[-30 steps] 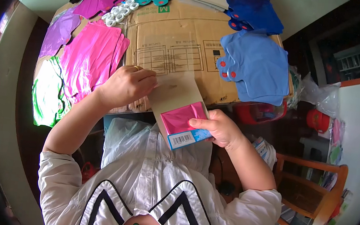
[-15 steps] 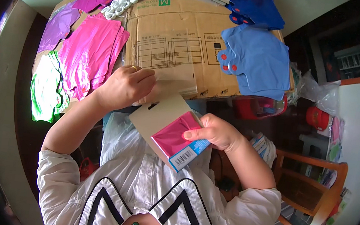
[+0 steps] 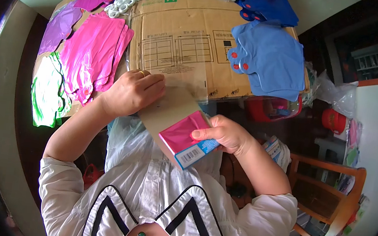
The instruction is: Folding colorful plastic bags and inserting them into cardboard packaging sleeves.
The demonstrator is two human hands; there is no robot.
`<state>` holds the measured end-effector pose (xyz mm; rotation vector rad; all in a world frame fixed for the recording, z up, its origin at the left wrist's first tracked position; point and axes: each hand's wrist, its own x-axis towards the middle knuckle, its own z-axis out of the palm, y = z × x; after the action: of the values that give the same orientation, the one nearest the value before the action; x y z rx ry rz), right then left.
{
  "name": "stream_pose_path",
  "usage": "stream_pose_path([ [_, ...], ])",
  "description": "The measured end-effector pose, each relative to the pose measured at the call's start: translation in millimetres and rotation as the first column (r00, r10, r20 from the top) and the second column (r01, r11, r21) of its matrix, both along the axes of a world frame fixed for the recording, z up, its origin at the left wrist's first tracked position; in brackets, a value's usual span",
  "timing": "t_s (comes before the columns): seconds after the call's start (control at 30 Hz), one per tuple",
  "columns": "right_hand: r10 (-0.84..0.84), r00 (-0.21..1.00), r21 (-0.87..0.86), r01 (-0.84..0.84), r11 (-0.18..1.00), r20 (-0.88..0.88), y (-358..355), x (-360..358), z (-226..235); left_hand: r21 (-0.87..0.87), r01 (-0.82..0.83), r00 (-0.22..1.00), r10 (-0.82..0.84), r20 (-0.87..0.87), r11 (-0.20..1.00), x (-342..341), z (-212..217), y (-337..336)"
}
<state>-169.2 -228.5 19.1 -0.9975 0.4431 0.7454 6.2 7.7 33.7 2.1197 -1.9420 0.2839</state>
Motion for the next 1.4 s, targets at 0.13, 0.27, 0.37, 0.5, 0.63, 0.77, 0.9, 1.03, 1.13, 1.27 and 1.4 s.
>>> stream_pose_path([
  [0.13, -0.139, 0.987, -0.060, 0.144, 0.988, 0.083, -2, -3, 1, 0.028, 0.008, 1.000, -0.008, -0.015, 1.000, 0, 1, 3],
  [0.27, -0.118, 0.971, -0.252, 0.170, 0.953, 0.209, 3, -14, -9, 0.024, 0.055, 0.998, -0.054, -0.027, 0.998, 0, 2, 1],
  [0.37, -0.175, 0.940, -0.249, 0.252, 0.935, 0.293, 17, -13, -7, 0.082, 0.021, 1.000, -0.019, -0.017, 0.996, -2, 3, 2],
  [0.5, -0.133, 0.891, -0.337, 0.298, 0.893, 0.434, 29, -10, -21, 0.058, 0.002, 1.000, -0.003, 0.018, 0.998, -7, -1, 5],
  [0.63, -0.078, 0.878, -0.421, 0.303, 0.855, 0.472, 37, 1, -21, -0.017, -0.005, 1.000, 0.005, 0.018, 1.000, -9, -3, 10],
  [0.77, -0.205, 0.845, -0.302, 0.387, 0.871, 0.494, 44, 8, -23, -0.172, 0.035, 0.999, -0.030, 0.031, 0.985, -13, -8, 17],
  [0.9, -0.291, 0.835, -0.241, 0.437, 0.867, 0.466, 54, 4, -30, -0.205, -0.015, 0.998, 0.003, -0.059, 0.979, -24, -13, 28],
  [1.03, -0.258, 0.877, -0.215, 0.365, 0.906, 0.406, 57, 5, -31, -0.210, -0.125, 0.982, 0.090, -0.167, 0.970, -37, -15, 29],
  [1.13, -0.258, 0.897, -0.175, 0.336, 0.926, 0.359, 62, 9, -30, -0.145, -0.170, 0.960, 0.130, -0.250, 0.975, -41, -9, 33],
  [1.27, -0.254, 0.920, -0.144, 0.306, 0.941, 0.299, 64, 14, -23, -0.090, -0.163, 0.966, 0.140, -0.216, 0.983, -42, -2, 37],
  [1.4, -0.235, 0.924, -0.214, 0.306, 0.928, 0.301, 63, 18, -19, -0.048, -0.123, 0.987, 0.117, -0.114, 0.991, -47, -4, 46],
])
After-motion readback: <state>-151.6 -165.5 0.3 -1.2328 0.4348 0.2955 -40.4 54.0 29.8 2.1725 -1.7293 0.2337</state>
